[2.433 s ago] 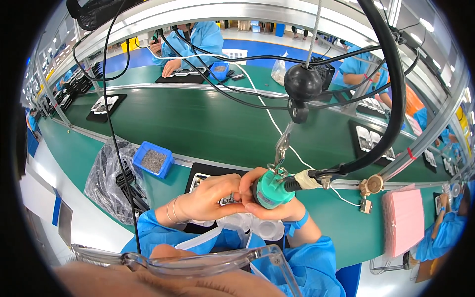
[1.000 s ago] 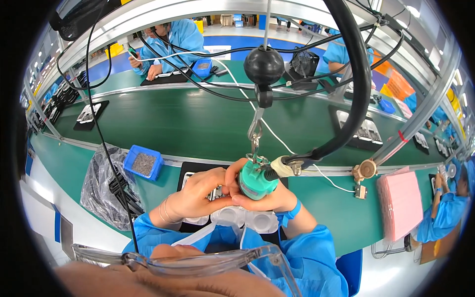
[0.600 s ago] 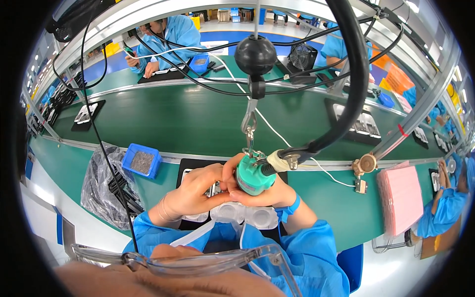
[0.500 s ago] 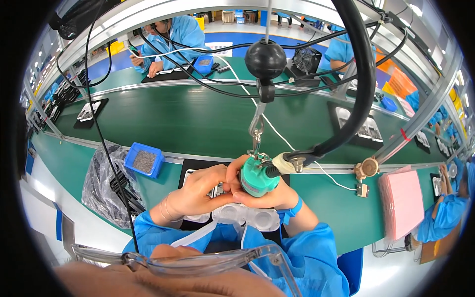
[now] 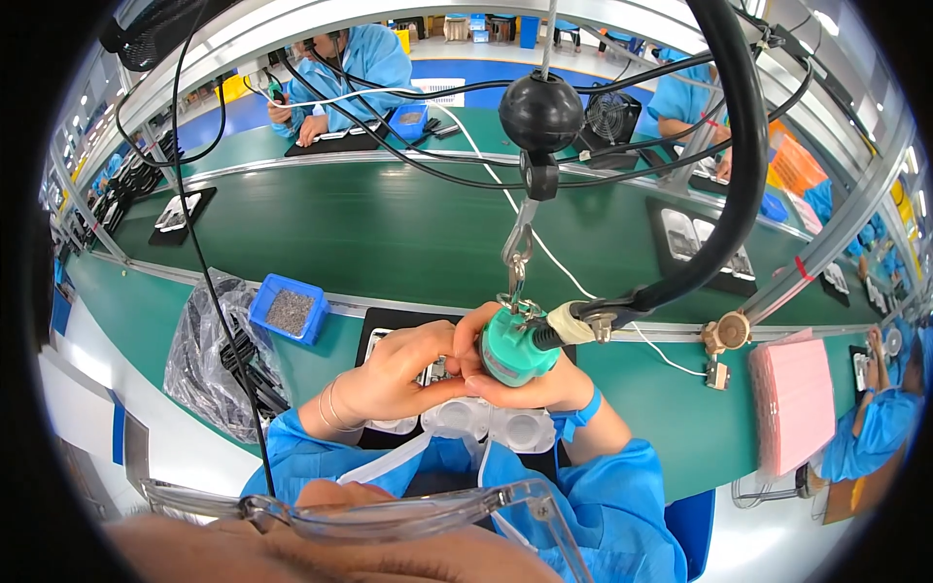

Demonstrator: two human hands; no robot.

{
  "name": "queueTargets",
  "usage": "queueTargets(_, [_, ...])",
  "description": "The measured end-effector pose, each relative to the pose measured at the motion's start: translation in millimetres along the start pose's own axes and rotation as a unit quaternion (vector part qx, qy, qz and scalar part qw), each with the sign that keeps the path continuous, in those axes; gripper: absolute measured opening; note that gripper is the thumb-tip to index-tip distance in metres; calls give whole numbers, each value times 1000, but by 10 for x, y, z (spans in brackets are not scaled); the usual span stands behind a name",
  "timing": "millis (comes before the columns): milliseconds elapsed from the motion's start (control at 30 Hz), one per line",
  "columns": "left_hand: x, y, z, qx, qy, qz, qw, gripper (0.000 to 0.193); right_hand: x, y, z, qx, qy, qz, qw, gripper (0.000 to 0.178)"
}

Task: The person assembles electronic devices by positioning circuit boards inside casings on trays, driving screws into the components using an electric screwdriver, and pushing the trays along the conveyor belt.

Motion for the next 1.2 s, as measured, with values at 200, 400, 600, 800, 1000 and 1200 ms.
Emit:
queueTargets(200, [9,-7,8,-2,3,-5,1000,33,5,0,-13,15,3,-1,1000,30])
queueTargets(400, [-3,-7,7,-1,6,-8,1000,34,5,-1,-39,18,2,4,1000,30])
queueTargets(600, [3,6,-6,1,0,-6,1000,34,-8,2,-7,14,4,2,1000,30])
queueTargets(800, [22,12,5,0,-26,11,1000,32,-52,-7,-18,3,29,-34,999,27])
queueTargets(1000, [-7,1,81,43,-56,-23,997,33,-21,-84,-154,-33,22,-13,999,29])
queueTargets(1200, [-40,-6,100,69,-49,-34,996,35,58,-33,-29,-77,-45,-3,996,22])
Point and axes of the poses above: each hand's wrist, its own x-axis towards the middle knuckle, its own y-axis out of the palm, z = x × y, the point moved 6 cm from there along x, towards the middle knuckle, and after that the axes turned 5 degrees about -x, right-handed, at the moved point
